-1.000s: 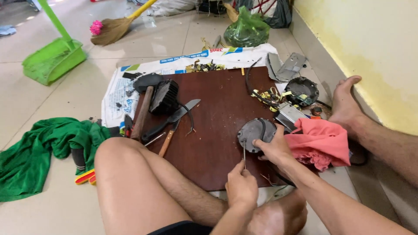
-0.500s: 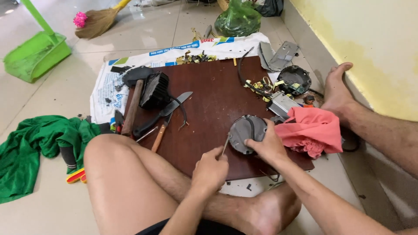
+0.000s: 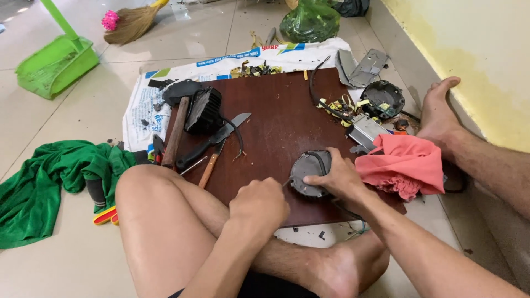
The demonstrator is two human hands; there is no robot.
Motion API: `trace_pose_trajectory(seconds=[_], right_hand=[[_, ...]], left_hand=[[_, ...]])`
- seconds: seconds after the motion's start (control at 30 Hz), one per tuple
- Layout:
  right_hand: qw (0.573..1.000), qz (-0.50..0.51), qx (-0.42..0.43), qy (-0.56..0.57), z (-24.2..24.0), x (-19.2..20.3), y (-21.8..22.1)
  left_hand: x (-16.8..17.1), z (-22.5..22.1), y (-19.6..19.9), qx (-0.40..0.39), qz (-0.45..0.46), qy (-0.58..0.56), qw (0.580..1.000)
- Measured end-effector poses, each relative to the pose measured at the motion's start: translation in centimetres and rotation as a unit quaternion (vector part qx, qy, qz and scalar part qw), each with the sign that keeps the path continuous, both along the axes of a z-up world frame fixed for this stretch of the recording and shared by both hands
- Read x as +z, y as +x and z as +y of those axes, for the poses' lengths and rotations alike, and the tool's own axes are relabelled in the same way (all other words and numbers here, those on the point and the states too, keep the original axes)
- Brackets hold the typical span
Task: Disassembling and cleaning electronic components using a screwdriver, knife, and cloth.
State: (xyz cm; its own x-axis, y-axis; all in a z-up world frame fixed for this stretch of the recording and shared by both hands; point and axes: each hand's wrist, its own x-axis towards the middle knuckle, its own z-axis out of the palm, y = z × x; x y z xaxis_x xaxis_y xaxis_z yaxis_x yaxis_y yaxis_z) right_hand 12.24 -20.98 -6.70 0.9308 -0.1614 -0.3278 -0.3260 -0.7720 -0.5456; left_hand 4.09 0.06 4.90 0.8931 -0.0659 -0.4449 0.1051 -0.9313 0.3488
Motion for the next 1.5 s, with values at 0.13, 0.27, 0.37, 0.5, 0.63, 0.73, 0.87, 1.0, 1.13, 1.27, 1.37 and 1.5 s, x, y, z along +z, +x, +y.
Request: trace_pose_trajectory(seconds=[0.13,0.27,0.37,0.5,0.63,0.73,0.87,1.0,1.13,1.27,1.37,1.5], right_hand=[[1.0,-0.009,-0.005,-0.007,0.7,-0.1,-0.1],[0.999,0.014,0.041,-0.022,-1.0,-2.7,2.5],[0.998,0.027,0.049,-0.031,-2.2,-4.7,4.9],[0.995,0.066,0.06,-0.043,-3.0,-5.0,6.3],[0.998,0.042,0.044,-0.01,-3.4,-2.1,4.8],[0.997,-0.018,0.08,0.01,-3.9,-1.9,4.3],[0.997,-0.007,0.064,0.03,-3.9,-2.4,4.0],[0.995,0.001,0.092,0.026,-4.4,-2.0,3.7],[0.994,0.022,0.043,0.102,-3.7,-1.6,3.2],[0.996,0.016,0.033,0.079,-2.8,-1.1,2.0],[0.997,-0.027,0.05,0.059,-3.4,-3.0,2.5],[0.993,-0.026,0.115,0.018,-4.2,-3.3,3.0]], left_hand=[[1.5,-1.2,2.3,-0.026,0.007,0.024,0.999],[1.8,-1.0,4.2,-0.024,0.042,0.062,0.997],[0.6,-0.3,4.5,0.001,0.05,0.03,0.998],[-1.5,0.0,3.2,0.063,0.037,-0.008,0.997],[-5.3,-0.5,0.6,0.12,0.027,-0.117,0.985],[-6.2,-1.8,-2.3,0.234,0.0,-0.258,0.937],[-5.9,-1.9,-2.8,0.275,0.046,-0.273,0.921],[-4.5,-1.8,-1.1,0.04,-0.09,-0.079,0.992],[-4.0,-2.4,1.1,0.083,-0.029,-0.094,0.992],[-5.4,-2.4,-0.5,0.229,0.027,-0.255,0.939],[-7.1,-3.4,-1.5,0.301,0.004,-0.323,0.897],[-6.1,-2.6,-3.0,0.289,-0.007,-0.293,0.911]])
